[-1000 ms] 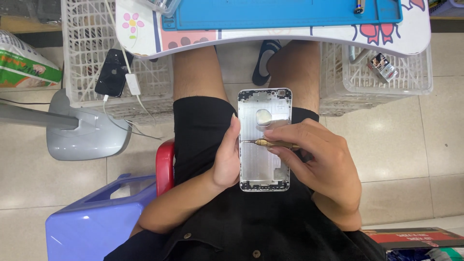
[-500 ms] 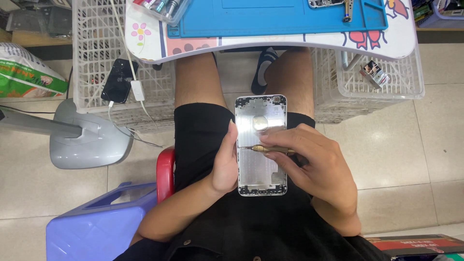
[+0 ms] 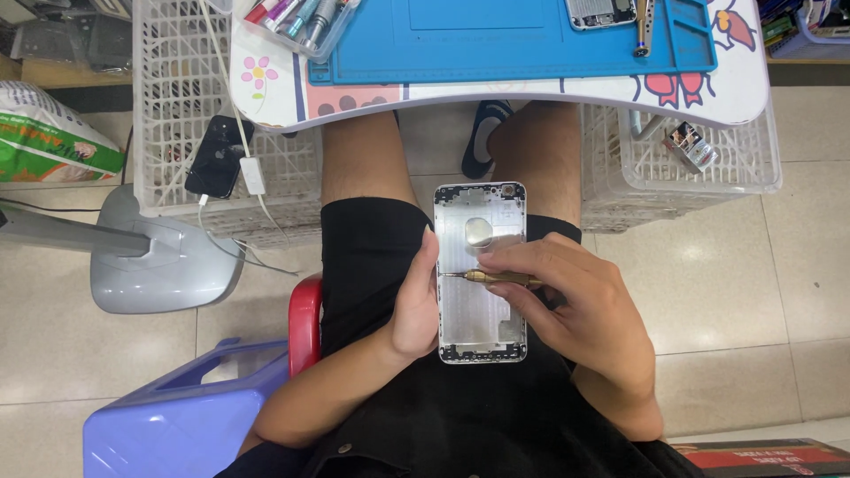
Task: The recorder uses a small screwdriver to remove screws from the interior chassis of a disassembled mobile phone.
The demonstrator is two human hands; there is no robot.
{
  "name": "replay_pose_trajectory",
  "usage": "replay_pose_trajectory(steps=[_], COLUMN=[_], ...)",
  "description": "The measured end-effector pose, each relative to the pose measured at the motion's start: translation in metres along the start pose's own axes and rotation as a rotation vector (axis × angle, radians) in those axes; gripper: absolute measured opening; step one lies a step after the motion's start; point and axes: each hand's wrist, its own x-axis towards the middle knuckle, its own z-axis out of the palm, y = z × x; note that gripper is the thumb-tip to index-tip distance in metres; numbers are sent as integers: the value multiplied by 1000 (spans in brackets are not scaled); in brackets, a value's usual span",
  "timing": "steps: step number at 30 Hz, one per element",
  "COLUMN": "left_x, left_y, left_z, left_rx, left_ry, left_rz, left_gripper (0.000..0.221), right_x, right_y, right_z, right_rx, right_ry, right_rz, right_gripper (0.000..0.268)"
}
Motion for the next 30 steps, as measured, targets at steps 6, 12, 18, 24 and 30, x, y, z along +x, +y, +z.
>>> replay_pose_trajectory(steps=[6, 12, 18, 24, 30], left_x=[2, 5, 10, 8, -2], left_y=[-2, 3, 7, 8, 13], left_z=[-7, -10, -11, -7, 6], left_rx=[-36, -72, -25, -56, -32], left_ry=[-6, 0, -9, -41, -34], left_rz=[-23, -8, 11, 11, 15], left_gripper=[69, 70, 70, 69, 69], right_x=[6, 11, 14, 13, 3], right_y=[2, 5, 11, 7, -2], right_z=[3, 11, 15, 12, 6], right_rx=[-22, -84, -128, -108, -104], right_ry=[-6, 22, 28, 44, 50], right_rz=[-1, -105, -145, -125, -162], right_gripper=[34, 33, 30, 34, 38])
